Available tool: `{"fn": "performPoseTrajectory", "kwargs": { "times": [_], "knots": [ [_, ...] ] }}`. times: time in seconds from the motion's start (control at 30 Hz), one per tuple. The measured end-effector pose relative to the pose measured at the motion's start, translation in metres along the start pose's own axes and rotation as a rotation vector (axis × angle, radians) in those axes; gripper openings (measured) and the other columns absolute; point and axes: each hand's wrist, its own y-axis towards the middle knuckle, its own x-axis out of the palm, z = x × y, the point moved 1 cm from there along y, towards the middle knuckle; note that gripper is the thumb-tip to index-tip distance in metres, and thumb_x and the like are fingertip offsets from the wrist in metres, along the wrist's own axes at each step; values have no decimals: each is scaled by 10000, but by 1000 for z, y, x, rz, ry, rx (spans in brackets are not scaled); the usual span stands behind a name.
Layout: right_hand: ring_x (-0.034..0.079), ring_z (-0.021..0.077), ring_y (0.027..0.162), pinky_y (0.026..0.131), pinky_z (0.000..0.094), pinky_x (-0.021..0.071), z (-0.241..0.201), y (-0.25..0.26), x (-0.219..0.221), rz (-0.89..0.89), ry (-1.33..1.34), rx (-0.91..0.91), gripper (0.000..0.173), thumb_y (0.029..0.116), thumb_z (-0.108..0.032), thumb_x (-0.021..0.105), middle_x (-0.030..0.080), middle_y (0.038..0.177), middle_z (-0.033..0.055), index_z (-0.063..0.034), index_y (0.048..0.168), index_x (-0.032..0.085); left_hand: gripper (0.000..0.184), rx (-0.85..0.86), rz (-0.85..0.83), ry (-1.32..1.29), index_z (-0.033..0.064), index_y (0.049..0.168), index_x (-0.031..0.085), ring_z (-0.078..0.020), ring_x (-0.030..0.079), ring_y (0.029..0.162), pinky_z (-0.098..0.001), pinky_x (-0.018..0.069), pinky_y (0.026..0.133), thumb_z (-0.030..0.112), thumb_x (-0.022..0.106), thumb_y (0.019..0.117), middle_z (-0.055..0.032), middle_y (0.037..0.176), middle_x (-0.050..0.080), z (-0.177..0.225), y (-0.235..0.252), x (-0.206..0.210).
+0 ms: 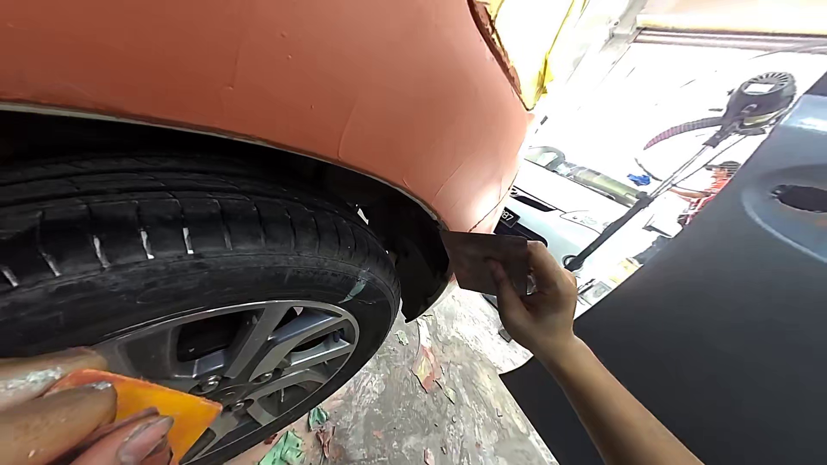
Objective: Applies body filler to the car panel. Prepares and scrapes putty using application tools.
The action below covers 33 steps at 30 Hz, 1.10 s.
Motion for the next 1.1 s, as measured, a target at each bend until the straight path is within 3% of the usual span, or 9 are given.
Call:
{"fn": "performPoseTrajectory", "kwargs": {
  "times": [0.03,0.1,0.23,0.6,0.7,0.83,0.93,1.03,1.1],
  "knots": [
    [680,61,944,836,264,587,-1,3,0,1,14,-10,169,959,-93,636,698,1014,11,-48,1122,641,391,34,-57,22,-129,801,598,-167,563,689,-294,445,642,185,584,1033,-208,743,615,-4,2,-3],
    [681,70,957,846,277,592,-4,8,-2,-2,37,-27,178,968,-96,632,698,1033,15,-47,1139,633,416,51,-99,66,-131,774,588,-228,562,691,-340,437,634,195,566,1033,-246,735,601,-7,4,-6],
    [674,65,935,827,262,588,-11,18,-3,-15,58,-10,166,970,-91,626,679,1015,15,-44,1128,605,390,31,-77,72,-136,805,617,-215,591,736,-317,469,677,182,580,1028,-251,775,626,-2,3,-6],
    [676,70,905,789,263,597,-16,26,-4,-57,104,-4,183,965,-90,619,677,1009,6,-53,1141,589,423,48,-146,200,-91,813,625,-231,558,650,-367,435,592,239,539,1063,-214,737,601,1,9,-7],
    [676,72,890,769,288,603,-29,19,-2,-70,166,34,212,988,-179,615,679,1002,-27,-108,1186,593,432,29,-72,187,-71,837,615,-224,568,671,-370,445,585,264,499,1084,-202,756,600,8,11,-6],
    [708,93,921,809,296,623,-79,0,25,-26,414,241,234,1008,-229,648,723,1030,-11,-110,1208,624,358,-6,60,-58,-32,884,657,-96,628,868,-289,527,764,221,500,1083,-115,905,668,17,11,10],
    [723,149,931,851,330,632,-120,-6,56,26,747,529,290,948,-85,704,728,1038,75,35,1192,605,276,-85,114,-365,29,1011,692,-11,637,995,-250,552,889,161,465,1094,14,1059,689,26,8,35],
    [742,163,903,847,347,633,-154,-8,85,140,1137,884,321,893,68,687,738,1008,107,59,1178,540,268,-152,168,-554,40,1045,693,-43,670,1022,-291,568,940,124,444,1094,27,1069,717,32,4,56],
    [745,131,845,805,331,634,-171,-7,94,209,1342,1051,234,915,118,582,752,942,79,12,1123,557,263,-175,223,-614,45,1012,684,-41,674,898,-279,583,846,116,444,1093,34,951,705,34,0,68]
  ]
}}
